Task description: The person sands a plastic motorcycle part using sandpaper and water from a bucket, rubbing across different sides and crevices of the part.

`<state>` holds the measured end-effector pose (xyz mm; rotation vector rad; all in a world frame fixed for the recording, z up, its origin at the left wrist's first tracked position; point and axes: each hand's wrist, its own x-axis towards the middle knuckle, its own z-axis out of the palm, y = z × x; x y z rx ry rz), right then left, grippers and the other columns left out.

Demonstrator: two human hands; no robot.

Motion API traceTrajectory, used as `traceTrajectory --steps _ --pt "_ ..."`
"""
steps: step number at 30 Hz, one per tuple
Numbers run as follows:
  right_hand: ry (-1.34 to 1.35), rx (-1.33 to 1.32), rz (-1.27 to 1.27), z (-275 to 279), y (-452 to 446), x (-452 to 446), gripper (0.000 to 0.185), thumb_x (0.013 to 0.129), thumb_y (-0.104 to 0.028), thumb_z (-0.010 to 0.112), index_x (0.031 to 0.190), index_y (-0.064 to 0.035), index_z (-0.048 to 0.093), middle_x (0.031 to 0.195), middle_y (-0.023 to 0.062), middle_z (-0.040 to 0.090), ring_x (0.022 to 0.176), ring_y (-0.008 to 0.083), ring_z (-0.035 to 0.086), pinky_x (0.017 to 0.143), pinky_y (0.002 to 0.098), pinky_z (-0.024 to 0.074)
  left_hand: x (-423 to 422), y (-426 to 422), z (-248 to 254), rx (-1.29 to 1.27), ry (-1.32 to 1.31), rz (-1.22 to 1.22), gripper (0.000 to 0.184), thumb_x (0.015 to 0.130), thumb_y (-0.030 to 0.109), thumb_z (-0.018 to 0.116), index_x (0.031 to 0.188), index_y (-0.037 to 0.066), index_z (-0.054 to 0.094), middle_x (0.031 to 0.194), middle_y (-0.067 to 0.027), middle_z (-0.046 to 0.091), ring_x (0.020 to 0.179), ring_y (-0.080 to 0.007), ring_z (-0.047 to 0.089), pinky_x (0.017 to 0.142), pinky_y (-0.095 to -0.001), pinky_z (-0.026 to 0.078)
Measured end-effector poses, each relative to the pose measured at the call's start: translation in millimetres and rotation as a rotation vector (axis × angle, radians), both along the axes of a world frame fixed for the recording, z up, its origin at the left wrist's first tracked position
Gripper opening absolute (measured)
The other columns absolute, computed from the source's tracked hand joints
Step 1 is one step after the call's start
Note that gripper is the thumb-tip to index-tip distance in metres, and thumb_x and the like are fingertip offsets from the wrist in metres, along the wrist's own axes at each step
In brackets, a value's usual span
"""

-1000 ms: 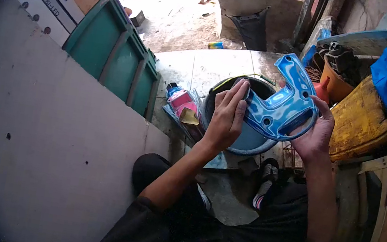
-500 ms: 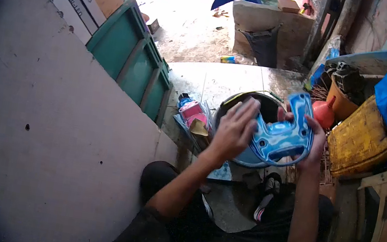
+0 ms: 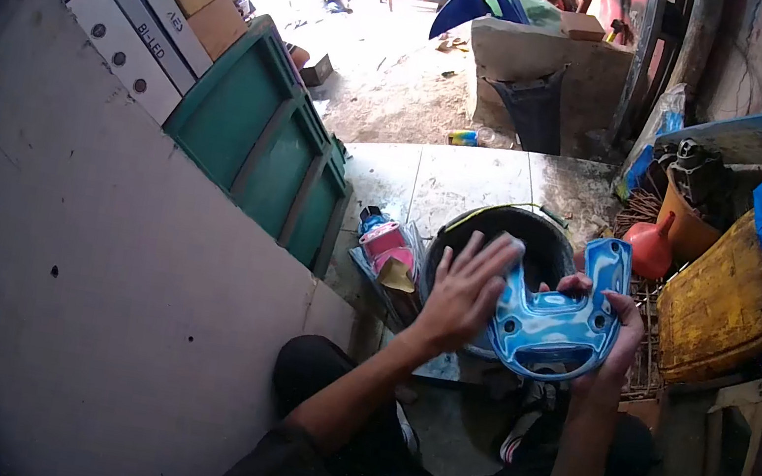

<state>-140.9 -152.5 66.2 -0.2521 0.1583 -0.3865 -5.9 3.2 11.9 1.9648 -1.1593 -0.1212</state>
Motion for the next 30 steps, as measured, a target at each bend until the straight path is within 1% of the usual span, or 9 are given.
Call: traceTrajectory --steps 2,8,12,13,16,22,26,28,30 --pt "-0.048 0.119 0.053 -8.1 -2.1 0.0 0.067 0.083 -0.019 0.050 0.139 0.0135 0.031 0.095 0.0100 0.055 0.099 0.0254 0.056 0.109 0.0499 0.0340 -0.3 0.3 -0.2 0.005 0.106 0.044 0.058 0.102 0.049 0.022 0.146 0.017 0.042 0.155 -0.0087 0.035 0.146 -0.0391 0.019 0.114 -0.0627 0.001" --pt "0.015 0.029 -0.020 -2.9 -4.5 -8.5 0.064 0.084 -0.020 0.049 0.137 0.0116 0.032 0.096 0.0108 0.054 0.097 0.0252 0.056 0.107 0.0513 0.0350 -4.1 8.1 8.7 -0.124 -0.028 -0.266 0.069 0.099 0.057 0.015 0.145 0.014 0.044 0.152 -0.0106 0.039 0.146 -0.0368 0.021 0.114 -0.0612 0.003" --pt "0.037 0.057 -0.020 -3.7 -4.6 -7.0 0.055 0.085 -0.017 0.048 0.132 0.0101 0.036 0.094 0.0113 0.053 0.097 0.0259 0.056 0.106 0.0513 0.0358 9.7 7.4 -2.1 -0.063 0.139 -0.057 0.060 0.101 0.049 0.022 0.145 0.013 0.043 0.153 -0.0096 0.038 0.146 -0.0365 0.023 0.115 -0.0604 0.001" --pt "0.023 0.073 0.020 -1.4 -6.0 -6.7 0.041 0.086 -0.018 0.047 0.118 0.0071 0.043 0.093 0.0118 0.054 0.096 0.0267 0.057 0.107 0.0488 0.0364 2.5 7.2 -0.7 -0.092 0.065 -0.097 0.061 0.101 0.050 0.022 0.145 0.013 0.043 0.152 -0.0096 0.039 0.146 -0.0360 0.023 0.115 -0.0601 0.000" --pt "-0.025 0.062 -0.029 1.2 -8.5 -6.4 0.054 0.086 -0.017 0.050 0.130 0.0092 0.036 0.092 0.0112 0.052 0.095 0.0261 0.055 0.105 0.0508 0.0368 -21.0 7.5 7.2 -0.194 -0.083 -0.269 0.062 0.101 0.052 0.021 0.144 0.014 0.046 0.152 -0.0100 0.039 0.146 -0.0332 0.023 0.115 -0.0585 0.002" --pt "-0.015 0.058 -0.002 -7.1 -10.8 -3.7 0.051 0.084 -0.017 0.051 0.127 0.0086 0.039 0.092 0.0113 0.051 0.092 0.0264 0.055 0.105 0.0507 0.0367 1.1 1.1 -7.6 -0.034 0.048 -0.002 0.058 0.102 0.045 0.022 0.146 0.014 0.042 0.154 -0.0091 0.036 0.146 -0.0371 0.022 0.114 -0.0625 0.007" --pt "-0.009 -0.007 0.024 -4.9 -10.5 -1.4 0.053 0.084 -0.019 0.052 0.127 0.0103 0.038 0.093 0.0113 0.052 0.093 0.0240 0.055 0.108 0.0459 0.0334 -22.8 10.6 8.8 -0.211 -0.049 -0.311 0.069 0.099 0.058 0.018 0.144 0.014 0.046 0.153 -0.0102 0.038 0.146 -0.0358 0.022 0.115 -0.0594 0.005" --pt "-0.030 0.034 0.035 -1.8 -7.8 -0.9 0.052 0.085 -0.019 0.051 0.126 0.0104 0.039 0.093 0.0117 0.053 0.093 0.0247 0.056 0.109 0.0458 0.0333 -8.3 7.0 -1.8 -0.147 -0.141 -0.203 0.064 0.101 0.053 0.016 0.145 0.015 0.044 0.153 -0.0108 0.037 0.145 -0.0362 0.024 0.115 -0.0596 0.008" --pt "-0.030 0.015 0.034 -1.0 -6.3 -0.7 0.053 0.085 -0.020 0.051 0.126 0.0104 0.038 0.092 0.0121 0.053 0.093 0.0254 0.056 0.109 0.0464 0.0332 2.9 -0.9 -4.4 0.046 0.037 0.065 0.055 0.104 0.041 0.016 0.147 0.017 0.039 0.154 -0.0099 0.036 0.145 -0.0395 0.024 0.113 -0.0630 0.009"
